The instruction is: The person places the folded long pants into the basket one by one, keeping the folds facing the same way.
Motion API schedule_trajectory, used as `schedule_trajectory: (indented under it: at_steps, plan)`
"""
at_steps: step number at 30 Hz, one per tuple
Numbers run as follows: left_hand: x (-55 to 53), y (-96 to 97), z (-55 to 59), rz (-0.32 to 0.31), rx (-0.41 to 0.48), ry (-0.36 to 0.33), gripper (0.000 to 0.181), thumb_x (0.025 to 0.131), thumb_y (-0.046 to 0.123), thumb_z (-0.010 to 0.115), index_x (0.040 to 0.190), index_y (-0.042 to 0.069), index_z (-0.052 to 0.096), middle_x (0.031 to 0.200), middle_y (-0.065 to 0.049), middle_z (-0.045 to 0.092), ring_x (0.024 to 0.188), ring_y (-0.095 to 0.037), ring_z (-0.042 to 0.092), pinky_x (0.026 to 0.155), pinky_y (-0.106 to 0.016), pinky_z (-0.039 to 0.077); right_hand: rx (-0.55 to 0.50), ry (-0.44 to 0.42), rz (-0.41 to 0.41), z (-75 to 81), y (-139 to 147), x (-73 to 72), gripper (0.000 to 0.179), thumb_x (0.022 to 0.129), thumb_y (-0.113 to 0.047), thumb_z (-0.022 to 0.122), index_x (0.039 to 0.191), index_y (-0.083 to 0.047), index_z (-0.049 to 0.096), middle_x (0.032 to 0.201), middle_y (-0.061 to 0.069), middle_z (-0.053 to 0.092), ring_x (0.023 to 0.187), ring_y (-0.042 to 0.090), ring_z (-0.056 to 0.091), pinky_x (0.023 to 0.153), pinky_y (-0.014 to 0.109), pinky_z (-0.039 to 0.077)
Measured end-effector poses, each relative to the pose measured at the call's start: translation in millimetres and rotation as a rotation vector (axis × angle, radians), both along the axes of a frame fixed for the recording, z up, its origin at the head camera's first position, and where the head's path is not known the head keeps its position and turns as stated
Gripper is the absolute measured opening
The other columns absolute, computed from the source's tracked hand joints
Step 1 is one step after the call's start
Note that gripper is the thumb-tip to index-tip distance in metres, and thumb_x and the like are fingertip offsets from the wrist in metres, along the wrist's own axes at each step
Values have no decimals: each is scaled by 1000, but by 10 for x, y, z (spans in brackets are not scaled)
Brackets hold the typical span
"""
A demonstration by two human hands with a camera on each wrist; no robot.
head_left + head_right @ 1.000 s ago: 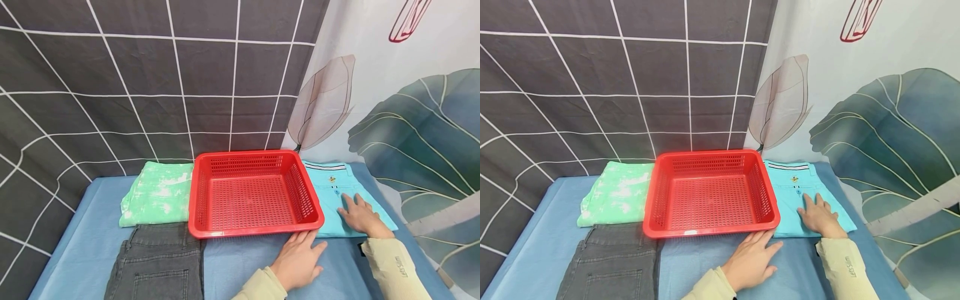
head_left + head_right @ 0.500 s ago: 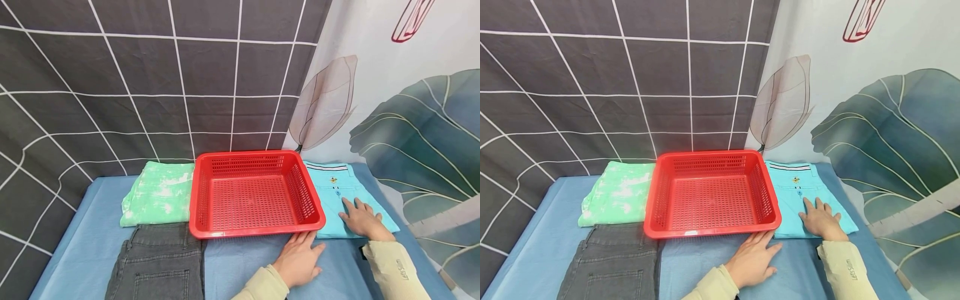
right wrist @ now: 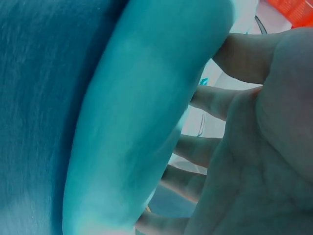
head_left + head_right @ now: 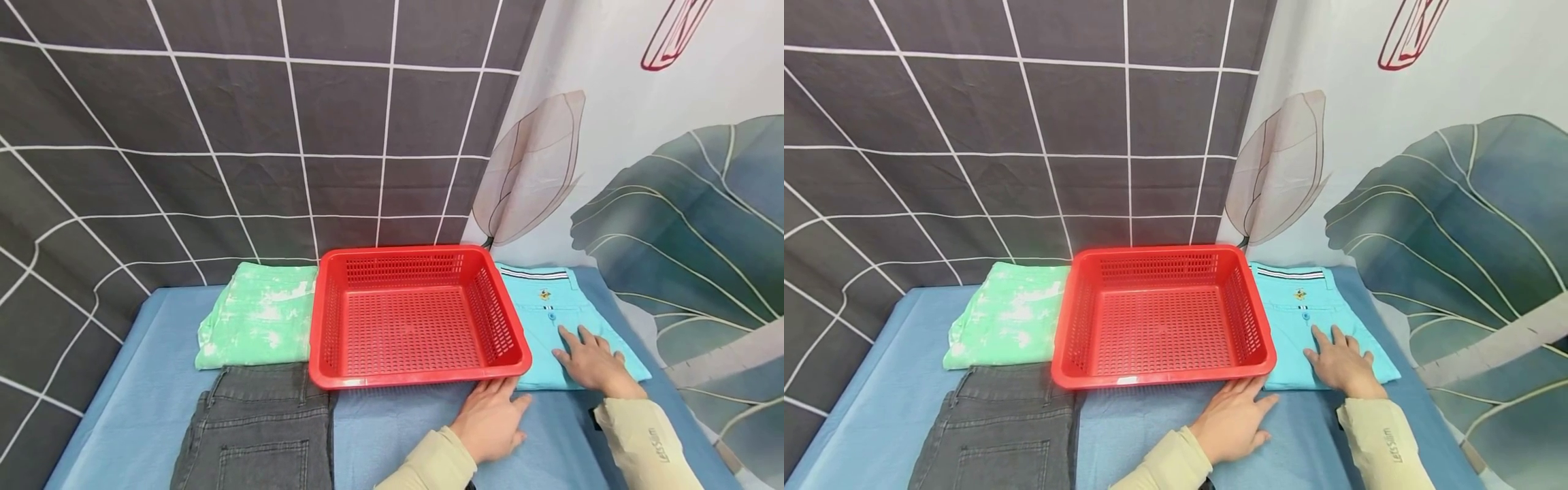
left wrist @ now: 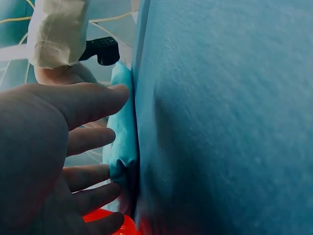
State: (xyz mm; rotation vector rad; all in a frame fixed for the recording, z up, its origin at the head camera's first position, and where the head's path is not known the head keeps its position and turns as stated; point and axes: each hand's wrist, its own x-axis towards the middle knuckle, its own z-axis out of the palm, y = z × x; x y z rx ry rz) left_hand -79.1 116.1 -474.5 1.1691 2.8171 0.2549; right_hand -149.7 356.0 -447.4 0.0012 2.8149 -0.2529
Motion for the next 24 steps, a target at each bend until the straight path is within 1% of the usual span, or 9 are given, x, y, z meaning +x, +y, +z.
schedule_trajectory:
  at_steps: [5, 8, 12, 16, 20, 24]
  plan:
    - [-16, 1, -16, 8, -8, 4, 56, 94, 53, 65, 145, 33, 54, 164, 2, 27, 151, -13, 19, 120, -28, 20, 12, 8, 6, -16, 21, 13, 71, 102, -43, 50, 149, 8, 33, 147, 46, 20, 128, 68, 21, 96, 82, 24]
    - [-25, 5, -21, 4, -13, 8, 56, 94, 53, 65, 145, 33, 54, 163, 2, 28, 151, -12, 20, 120, -27, 20, 14, 11, 4, -27, 23, 21, 71, 102, -42, 50, 149, 8, 33, 147, 45, 20, 128, 68, 21, 96, 82, 25]
    - [-35, 1, -25, -1, -17, -5, 56, 94, 52, 65, 145, 33, 54, 164, 3, 27, 151, -11, 19, 120, -27, 20, 17, 7, 1, -33, 14, 31, 70, 102, -40, 51, 148, 9, 32, 146, 46, 20, 127, 68, 21, 94, 83, 27]
    - [-39, -19, -27, 4, -3, -16, 56, 94, 51, 65, 145, 32, 54, 164, 3, 27, 151, -12, 20, 120, -26, 20, 22, -11, -6, -20, -1, 38, 70, 103, -39, 51, 148, 10, 31, 145, 47, 19, 127, 69, 21, 92, 83, 29]
    - [-41, -47, -27, 9, 16, -10, 56, 93, 50, 66, 145, 31, 55, 163, 5, 29, 150, -11, 22, 119, -26, 21, 22, -32, -16, -9, -12, 55, 72, 103, -42, 50, 148, 11, 31, 144, 48, 19, 125, 70, 21, 91, 82, 31]
    - [-32, -64, -21, 10, 24, -6, 57, 93, 50, 66, 146, 31, 54, 162, 4, 30, 149, -11, 23, 119, -26, 22, 29, -26, -12, 7, -27, 90, 71, 102, -40, 51, 146, 13, 34, 142, 50, 22, 123, 72, 24, 90, 81, 34]
